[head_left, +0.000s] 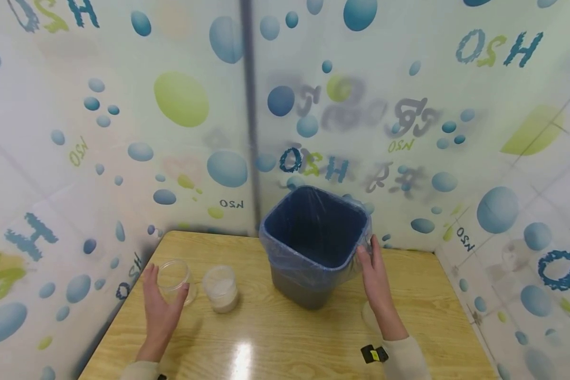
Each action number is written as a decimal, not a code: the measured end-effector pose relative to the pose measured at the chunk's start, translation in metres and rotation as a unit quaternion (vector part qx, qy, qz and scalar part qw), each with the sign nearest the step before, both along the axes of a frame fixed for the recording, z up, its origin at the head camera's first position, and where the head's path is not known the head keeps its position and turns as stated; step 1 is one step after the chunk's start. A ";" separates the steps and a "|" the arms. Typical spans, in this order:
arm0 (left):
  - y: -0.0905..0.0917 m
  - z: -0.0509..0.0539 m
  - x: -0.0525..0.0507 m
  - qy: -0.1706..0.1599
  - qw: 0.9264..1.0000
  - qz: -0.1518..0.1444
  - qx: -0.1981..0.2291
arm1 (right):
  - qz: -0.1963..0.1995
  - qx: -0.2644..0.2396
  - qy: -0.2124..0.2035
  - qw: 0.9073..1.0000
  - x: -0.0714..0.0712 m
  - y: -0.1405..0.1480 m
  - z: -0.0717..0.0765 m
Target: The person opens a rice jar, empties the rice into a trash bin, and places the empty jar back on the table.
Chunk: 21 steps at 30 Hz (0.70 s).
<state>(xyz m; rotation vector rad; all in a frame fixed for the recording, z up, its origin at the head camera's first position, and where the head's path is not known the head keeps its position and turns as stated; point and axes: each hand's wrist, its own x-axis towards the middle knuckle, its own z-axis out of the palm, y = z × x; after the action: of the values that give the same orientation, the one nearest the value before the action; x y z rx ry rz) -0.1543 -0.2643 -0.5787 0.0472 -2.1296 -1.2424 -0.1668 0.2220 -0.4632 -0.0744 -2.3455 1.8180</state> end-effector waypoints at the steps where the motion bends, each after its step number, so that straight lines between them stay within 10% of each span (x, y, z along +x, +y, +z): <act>1: 0.002 0.002 0.000 0.010 1.000 -0.004 -0.005 | -0.006 0.003 0.005 1.000 0.001 0.001 -0.001; 12: 0.030 0.020 -0.003 0.145 0.985 -0.068 -0.058 | -0.092 0.069 0.094 0.989 0.016 0.008 -0.020; 21: 0.048 0.017 -0.005 0.148 0.973 -0.124 -0.128 | -0.108 0.157 0.144 0.971 0.021 0.019 -0.042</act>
<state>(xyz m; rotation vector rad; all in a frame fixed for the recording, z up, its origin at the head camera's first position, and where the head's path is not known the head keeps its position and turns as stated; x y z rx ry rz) -0.1594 -0.2158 -0.5619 -0.5008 -2.0528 -1.0240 -0.1456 0.2414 -0.5050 -0.0221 -2.2805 1.2506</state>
